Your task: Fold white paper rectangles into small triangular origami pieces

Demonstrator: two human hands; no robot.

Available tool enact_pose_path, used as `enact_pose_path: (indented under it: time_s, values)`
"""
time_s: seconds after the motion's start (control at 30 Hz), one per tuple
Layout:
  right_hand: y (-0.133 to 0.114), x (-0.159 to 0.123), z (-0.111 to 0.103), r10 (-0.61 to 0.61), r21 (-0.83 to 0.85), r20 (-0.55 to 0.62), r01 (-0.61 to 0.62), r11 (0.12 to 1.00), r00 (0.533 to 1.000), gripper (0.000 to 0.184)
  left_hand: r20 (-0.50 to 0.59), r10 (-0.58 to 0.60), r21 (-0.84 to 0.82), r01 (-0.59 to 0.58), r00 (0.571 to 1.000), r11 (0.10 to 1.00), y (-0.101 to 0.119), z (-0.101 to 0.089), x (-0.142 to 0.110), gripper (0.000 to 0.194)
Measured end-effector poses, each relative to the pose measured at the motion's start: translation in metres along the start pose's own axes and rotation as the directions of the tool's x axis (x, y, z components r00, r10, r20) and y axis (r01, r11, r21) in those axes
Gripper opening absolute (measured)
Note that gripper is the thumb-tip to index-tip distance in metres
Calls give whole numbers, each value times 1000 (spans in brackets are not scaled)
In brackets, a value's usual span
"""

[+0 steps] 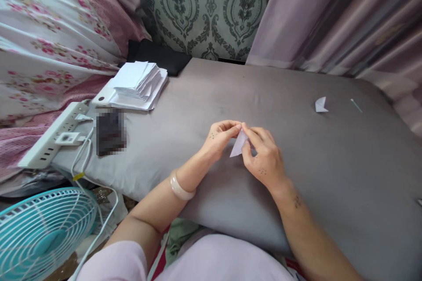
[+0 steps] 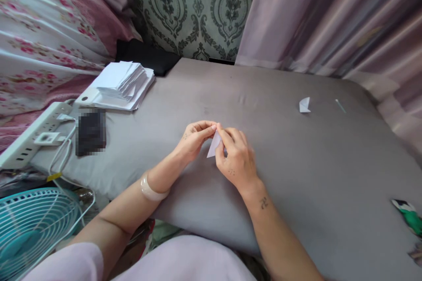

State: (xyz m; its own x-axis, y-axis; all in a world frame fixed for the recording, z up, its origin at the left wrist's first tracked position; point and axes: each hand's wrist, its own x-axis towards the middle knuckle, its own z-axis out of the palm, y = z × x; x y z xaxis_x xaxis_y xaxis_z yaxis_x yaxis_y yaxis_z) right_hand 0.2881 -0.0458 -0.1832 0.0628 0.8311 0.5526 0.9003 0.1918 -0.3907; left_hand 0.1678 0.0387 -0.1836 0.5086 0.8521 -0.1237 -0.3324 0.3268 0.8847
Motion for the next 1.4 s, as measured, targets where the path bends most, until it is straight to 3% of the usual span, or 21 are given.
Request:
enact_pose_path:
  time_s: [0.2,0.3,0.4,0.5,0.63,0.7,0.9,1.2,1.3,1.4]
  values:
    - [-2,-1,-3,35,-157,99,-19,987,994,58,38,-65,-58,67,997,996,0,-1,4,22]
    - [-2,0,-7,80,-40,131,-75,996,988,55,46,-102,-136,108,994,985,-2,-1,6,23]
    - [0,3,-11,124,208,148,-154,966,981,51,38,-136,-165,140,990,976,0,0,6,21]
    - [1,7,-14,258,456,141,-294,840,956,39,38,-135,-134,139,990,981,3,2,3,22]
    - [1,10,-11,516,653,165,-486,581,840,28,38,-99,-95,103,994,990,3,5,-1,23]
    - [0,10,-8,564,679,171,-512,527,808,29,26,-51,-64,53,998,997,1,6,-2,21]
    - [-1,9,-2,605,661,160,-540,521,780,26,27,27,1,-27,999,1000,-3,7,-3,17]
    - [11,6,7,564,576,198,-561,595,802,29,18,-32,63,31,999,998,-11,5,3,22]
    - [18,7,12,550,599,234,-564,568,802,33,41,-21,74,18,999,997,-15,2,9,25]
    - [25,15,17,553,671,307,-589,451,774,39,20,18,87,-20,1000,996,-15,1,17,26]
